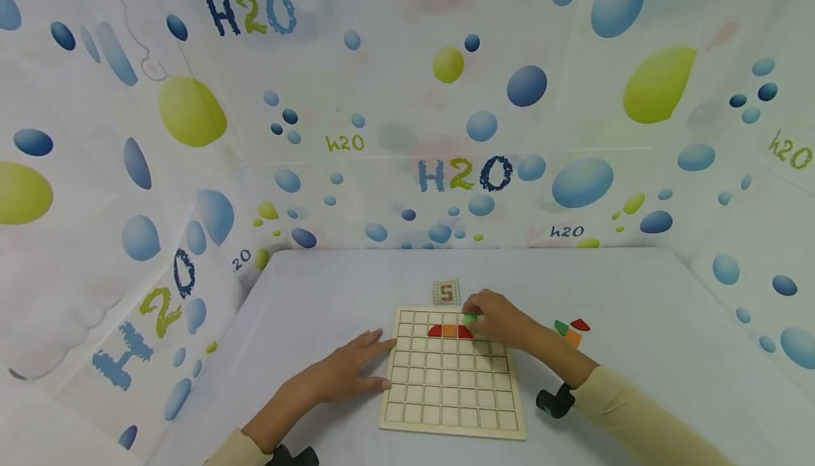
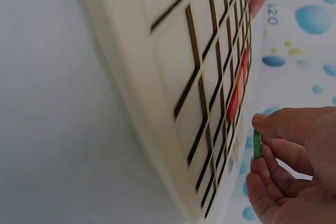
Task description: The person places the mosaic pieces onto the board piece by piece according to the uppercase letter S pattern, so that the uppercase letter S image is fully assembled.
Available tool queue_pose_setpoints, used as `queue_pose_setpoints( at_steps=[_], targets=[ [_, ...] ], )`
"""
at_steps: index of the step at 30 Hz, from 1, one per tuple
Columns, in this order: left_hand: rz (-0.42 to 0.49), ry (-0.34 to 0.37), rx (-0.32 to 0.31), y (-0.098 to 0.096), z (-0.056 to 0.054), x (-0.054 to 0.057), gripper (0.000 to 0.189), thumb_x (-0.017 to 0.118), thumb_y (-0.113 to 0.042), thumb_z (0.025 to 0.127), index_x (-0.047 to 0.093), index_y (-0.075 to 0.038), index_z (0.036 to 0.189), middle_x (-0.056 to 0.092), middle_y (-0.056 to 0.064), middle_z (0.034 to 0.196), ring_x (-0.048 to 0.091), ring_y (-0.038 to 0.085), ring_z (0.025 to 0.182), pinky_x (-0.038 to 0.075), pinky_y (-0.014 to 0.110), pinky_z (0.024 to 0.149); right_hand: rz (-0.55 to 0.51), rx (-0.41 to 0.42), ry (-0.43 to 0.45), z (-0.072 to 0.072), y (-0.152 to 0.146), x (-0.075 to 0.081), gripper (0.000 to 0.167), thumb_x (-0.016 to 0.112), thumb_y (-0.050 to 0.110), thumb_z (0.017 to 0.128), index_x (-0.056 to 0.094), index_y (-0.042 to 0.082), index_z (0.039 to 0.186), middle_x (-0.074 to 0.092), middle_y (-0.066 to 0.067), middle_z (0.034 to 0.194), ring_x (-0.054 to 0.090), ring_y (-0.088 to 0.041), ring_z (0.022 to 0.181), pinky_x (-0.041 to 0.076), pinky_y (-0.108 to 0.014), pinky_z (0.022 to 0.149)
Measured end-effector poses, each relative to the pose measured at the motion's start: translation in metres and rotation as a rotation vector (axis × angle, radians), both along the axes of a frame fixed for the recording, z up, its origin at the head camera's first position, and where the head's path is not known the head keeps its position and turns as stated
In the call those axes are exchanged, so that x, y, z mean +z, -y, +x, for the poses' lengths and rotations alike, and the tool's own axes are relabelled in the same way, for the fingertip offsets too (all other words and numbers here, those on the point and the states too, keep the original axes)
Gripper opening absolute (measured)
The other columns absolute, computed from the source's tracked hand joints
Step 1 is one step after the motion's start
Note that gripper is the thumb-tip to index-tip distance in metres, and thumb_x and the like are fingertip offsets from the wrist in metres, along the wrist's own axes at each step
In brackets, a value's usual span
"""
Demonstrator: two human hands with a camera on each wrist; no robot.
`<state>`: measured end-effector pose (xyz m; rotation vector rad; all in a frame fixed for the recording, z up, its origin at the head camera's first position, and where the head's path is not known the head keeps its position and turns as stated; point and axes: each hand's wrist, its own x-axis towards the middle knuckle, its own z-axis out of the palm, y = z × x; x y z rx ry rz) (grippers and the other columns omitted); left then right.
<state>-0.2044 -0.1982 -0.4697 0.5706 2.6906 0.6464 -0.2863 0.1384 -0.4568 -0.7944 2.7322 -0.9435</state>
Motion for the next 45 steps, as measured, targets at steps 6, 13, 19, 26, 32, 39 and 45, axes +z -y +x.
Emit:
queue_pose_setpoints(
  at_steps=[6, 13, 19, 26, 32, 39, 45],
  targets=[
    [0.0, 0.007, 0.007, -0.001, 0.001, 0.002, 0.077, 0.074, -0.055, 0.095, 0.046, -0.026, 0.161, 0.03, 0.015, 0.172, 0.027, 0.038, 0.16, 0.033, 0.065, 0.123, -0.017, 0.121, -0.011, 0.006, 0.025, -0.004, 0.018, 0.074, 0.004, 0.098, 0.07, -0.001, 0.115, 0.065, -0.009, 0.111, 0.063, -0.022, 0.1, 0.059, -0.037, 0.087],
    [0.004, 0.004, -0.004, -0.001, 0.001, 0.002, 0.077, 0.073, -0.054, 0.096, 0.045, -0.025, 0.162, 0.03, 0.016, 0.172, 0.028, 0.04, 0.159, 0.033, 0.066, 0.122, -0.034, 0.194, 0.01, 0.01, 0.041, -0.011, 0.019, 0.073, 0.006, 0.098, 0.069, 0.001, 0.115, 0.065, -0.007, 0.111, 0.059, -0.016, 0.094, 0.054, -0.029, 0.079],
    [0.005, 0.001, -0.01, 0.0, 0.0, 0.001, 0.077, 0.073, -0.054, 0.096, 0.045, -0.025, 0.162, 0.03, 0.016, 0.172, 0.027, 0.04, 0.159, 0.033, 0.066, 0.122, -0.04, 0.209, 0.025, 0.015, 0.048, -0.012, 0.01, 0.073, 0.006, 0.099, 0.068, 0.007, 0.107, 0.063, -0.002, 0.107, 0.061, -0.016, 0.097, 0.056, -0.032, 0.084],
    [0.011, -0.003, -0.014, 0.001, 0.001, 0.001, 0.077, 0.073, -0.054, 0.096, 0.045, -0.024, 0.162, 0.03, 0.017, 0.172, 0.028, 0.041, 0.159, 0.033, 0.067, 0.122, -0.028, 0.211, 0.038, 0.018, 0.053, -0.011, 0.005, 0.075, 0.01, 0.099, 0.071, 0.011, 0.1, 0.062, 0.002, 0.103, 0.061, -0.011, 0.094, 0.056, -0.031, 0.084],
    [0.002, -0.011, -0.018, 0.0, 0.0, 0.001, 0.078, 0.072, -0.055, 0.096, 0.044, -0.025, 0.162, 0.029, 0.017, 0.172, 0.027, 0.041, 0.159, 0.033, 0.066, 0.122, -0.007, 0.217, 0.001, 0.021, 0.053, -0.011, 0.004, 0.075, 0.009, 0.099, 0.072, 0.01, 0.102, 0.063, 0.002, 0.104, 0.06, -0.01, 0.093, 0.056, -0.029, 0.083],
    [0.0, -0.009, -0.015, 0.0, 0.0, 0.001, 0.078, 0.073, -0.054, 0.096, 0.045, -0.024, 0.162, 0.03, 0.017, 0.172, 0.027, 0.041, 0.159, 0.033, 0.066, 0.122, 0.037, 0.238, -0.058, 0.023, 0.051, -0.01, 0.005, 0.074, 0.007, 0.099, 0.074, 0.009, 0.103, 0.064, 0.001, 0.106, 0.061, -0.012, 0.097, 0.057, -0.029, 0.087],
    [-0.003, -0.007, -0.007, 0.0, 0.0, 0.0, 0.078, 0.073, -0.055, 0.095, 0.045, -0.025, 0.162, 0.03, 0.016, 0.172, 0.028, 0.04, 0.159, 0.033, 0.067, 0.121, 0.061, 0.246, -0.109, 0.022, 0.051, -0.012, 0.007, 0.077, 0.009, 0.097, 0.073, 0.013, 0.101, 0.061, 0.003, 0.104, 0.06, -0.01, 0.096, 0.057, -0.029, 0.087]
  ],
)
